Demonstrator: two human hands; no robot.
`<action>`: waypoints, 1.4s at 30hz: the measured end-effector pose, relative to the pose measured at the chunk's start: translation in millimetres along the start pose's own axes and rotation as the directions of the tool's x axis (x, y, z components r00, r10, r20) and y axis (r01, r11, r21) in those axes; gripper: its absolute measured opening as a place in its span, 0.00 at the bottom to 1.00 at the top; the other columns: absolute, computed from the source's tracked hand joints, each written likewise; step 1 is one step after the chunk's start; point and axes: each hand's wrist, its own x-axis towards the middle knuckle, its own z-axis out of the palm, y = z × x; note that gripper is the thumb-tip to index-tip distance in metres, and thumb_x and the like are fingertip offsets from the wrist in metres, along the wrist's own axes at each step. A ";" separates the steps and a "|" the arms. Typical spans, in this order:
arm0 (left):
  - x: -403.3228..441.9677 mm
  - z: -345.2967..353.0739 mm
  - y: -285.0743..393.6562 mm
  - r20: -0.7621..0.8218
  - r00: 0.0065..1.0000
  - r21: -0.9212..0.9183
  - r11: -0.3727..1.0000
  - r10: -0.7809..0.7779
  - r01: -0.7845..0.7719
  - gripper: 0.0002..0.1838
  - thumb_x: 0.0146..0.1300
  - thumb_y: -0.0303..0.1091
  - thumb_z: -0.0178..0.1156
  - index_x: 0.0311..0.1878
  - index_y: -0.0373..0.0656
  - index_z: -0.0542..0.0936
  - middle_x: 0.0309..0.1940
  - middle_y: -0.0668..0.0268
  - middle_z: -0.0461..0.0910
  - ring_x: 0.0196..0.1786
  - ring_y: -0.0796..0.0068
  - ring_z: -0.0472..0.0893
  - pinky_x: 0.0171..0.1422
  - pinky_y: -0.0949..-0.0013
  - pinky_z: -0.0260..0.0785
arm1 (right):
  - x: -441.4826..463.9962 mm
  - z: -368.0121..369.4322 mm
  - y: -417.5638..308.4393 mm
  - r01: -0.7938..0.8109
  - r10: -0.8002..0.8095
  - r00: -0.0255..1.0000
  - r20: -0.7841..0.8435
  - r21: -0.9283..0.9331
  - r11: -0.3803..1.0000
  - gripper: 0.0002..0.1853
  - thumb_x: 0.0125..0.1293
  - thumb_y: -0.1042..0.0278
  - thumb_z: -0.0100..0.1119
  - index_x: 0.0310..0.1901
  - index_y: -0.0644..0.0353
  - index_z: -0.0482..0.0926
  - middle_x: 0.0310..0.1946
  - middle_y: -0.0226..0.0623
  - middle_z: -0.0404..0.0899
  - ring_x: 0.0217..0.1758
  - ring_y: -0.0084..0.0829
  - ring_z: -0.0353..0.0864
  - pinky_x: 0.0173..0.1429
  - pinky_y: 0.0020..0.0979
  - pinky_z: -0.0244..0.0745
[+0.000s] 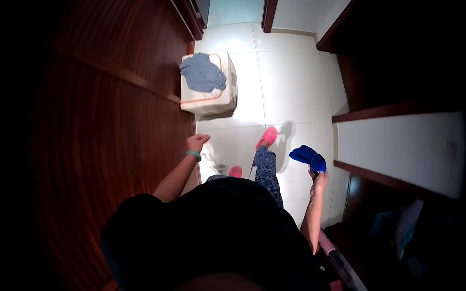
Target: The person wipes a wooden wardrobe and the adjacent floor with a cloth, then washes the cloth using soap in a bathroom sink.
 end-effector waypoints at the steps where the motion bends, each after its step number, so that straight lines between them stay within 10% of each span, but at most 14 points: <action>1: 26.8 -1.1 -22.9 -0.007 0.999 -0.032 0.999 -0.039 0.039 0.13 0.45 0.37 0.71 0.30 0.38 0.84 0.29 0.62 0.84 0.32 0.75 0.81 0.42 0.71 0.73 | 22.2 19.0 -12.0 0.032 -0.031 0.999 0.020 -0.037 0.999 0.16 0.66 0.65 0.45 0.51 0.63 0.71 0.40 0.39 0.79 0.40 0.34 0.83 0.40 0.28 0.79; 4: 120.9 -17.0 -88.7 -0.083 0.965 0.218 0.941 -0.248 0.260 0.10 0.53 0.33 0.63 0.36 0.37 0.83 0.36 0.64 0.83 0.36 0.74 0.79 0.40 0.71 0.70 | 132.0 106.3 -38.3 0.068 -0.050 0.993 0.110 -0.165 0.984 0.14 0.66 0.65 0.46 0.50 0.61 0.73 0.36 0.35 0.81 0.35 0.25 0.82 0.38 0.25 0.77; 5: 128.8 -24.9 -80.8 -0.224 0.800 -0.140 0.830 -0.557 0.539 0.13 0.58 0.36 0.56 0.38 0.37 0.82 0.38 0.66 0.82 0.37 0.75 0.79 0.43 0.71 0.70 | 170.4 133.1 -55.1 0.011 0.016 0.994 0.110 -0.237 0.971 0.15 0.65 0.65 0.47 0.49 0.61 0.73 0.35 0.35 0.80 0.33 0.25 0.81 0.37 0.24 0.77; 6: 127.4 -33.4 -77.3 -0.238 0.792 0.139 0.787 -0.562 0.600 0.14 0.59 0.36 0.55 0.43 0.38 0.80 0.41 0.66 0.82 0.40 0.75 0.79 0.47 0.70 0.70 | 195.6 157.0 -71.6 0.022 0.017 0.986 0.164 -0.231 0.973 0.15 0.65 0.65 0.47 0.49 0.62 0.73 0.35 0.35 0.80 0.34 0.25 0.81 0.36 0.22 0.76; 8: 129.9 -37.2 -36.4 -0.334 0.447 -0.089 0.499 -0.830 0.862 0.22 0.55 0.39 0.64 0.51 0.37 0.75 0.54 0.60 0.75 0.54 0.68 0.76 0.57 0.68 0.67 | 240.8 211.6 -109.5 0.069 0.003 0.957 0.290 -0.238 0.969 0.14 0.64 0.65 0.47 0.48 0.62 0.74 0.34 0.34 0.78 0.33 0.22 0.79 0.34 0.20 0.73; 11: 118.2 -19.6 55.7 -0.419 0.312 -0.359 0.472 -0.853 0.805 0.26 0.46 0.32 0.71 0.50 0.36 0.77 0.50 0.54 0.77 0.51 0.62 0.77 0.57 0.65 0.68 | 308.0 273.3 -151.5 0.184 0.051 0.862 0.504 -0.405 0.895 0.16 0.64 0.57 0.50 0.47 0.59 0.75 0.32 0.30 0.77 0.33 0.19 0.76 0.38 0.22 0.73; 14: 156.7 -1.4 45.4 -0.490 0.448 -0.435 0.655 -0.748 0.618 0.07 0.40 0.25 0.70 0.24 0.35 0.82 0.29 0.57 0.82 0.33 0.67 0.79 0.44 0.66 0.72 | 355.3 360.3 -177.7 0.214 0.068 0.842 0.536 -0.446 0.869 0.14 0.65 0.57 0.50 0.43 0.59 0.76 0.31 0.30 0.77 0.33 0.20 0.76 0.39 0.23 0.73; 18: 248.0 21.3 13.2 -0.474 0.326 -0.484 0.551 -0.818 0.680 0.13 0.40 0.29 0.71 0.31 0.37 0.82 0.30 0.60 0.81 0.33 0.68 0.79 0.42 0.65 0.73 | 436.7 468.1 -195.6 0.273 0.098 0.775 0.625 -0.471 0.839 0.13 0.65 0.60 0.50 0.42 0.61 0.76 0.32 0.31 0.77 0.33 0.20 0.76 0.39 0.24 0.73; 23: 464.2 52.1 -12.4 -0.465 0.403 -0.368 0.586 -0.788 0.721 0.11 0.43 0.25 0.70 0.32 0.35 0.83 0.31 0.61 0.82 0.37 0.70 0.79 0.45 0.68 0.71 | 477.5 612.6 -252.6 0.120 0.126 0.782 0.611 -0.347 0.930 0.10 0.65 0.69 0.48 0.44 0.65 0.74 0.39 0.38 0.78 0.39 0.28 0.80 0.47 0.29 0.79; 30: 722.2 69.5 300.9 -0.184 0.931 -0.417 0.883 -0.315 0.216 0.09 0.46 0.25 0.69 0.33 0.36 0.84 0.29 0.64 0.83 0.33 0.77 0.79 0.45 0.74 0.71 | 536.8 788.3 -300.0 0.110 0.196 0.620 0.760 -0.332 0.937 0.07 0.61 0.73 0.49 0.41 0.62 0.74 0.31 0.29 0.75 0.37 0.21 0.76 0.43 0.21 0.70; 37: 944.7 119.4 422.1 -0.118 0.993 -0.202 0.978 0.027 -0.051 0.06 0.49 0.26 0.67 0.33 0.39 0.85 0.28 0.67 0.83 0.32 0.79 0.79 0.40 0.76 0.71 | 680.1 969.6 -335.5 0.020 0.032 0.829 0.559 -0.087 0.996 0.11 0.60 0.79 0.41 0.43 0.64 0.71 0.38 0.39 0.76 0.40 0.32 0.79 0.45 0.35 0.81; 42: 1045.1 107.9 463.6 0.040 0.985 -0.432 0.886 -0.168 0.169 0.08 0.47 0.27 0.69 0.33 0.37 0.84 0.26 0.68 0.81 0.29 0.76 0.77 0.31 0.72 0.71 | 766.5 1079.8 -445.8 0.184 -0.254 0.846 0.468 0.190 0.964 0.09 0.63 0.75 0.42 0.42 0.61 0.72 0.38 0.37 0.77 0.40 0.29 0.79 0.46 0.31 0.79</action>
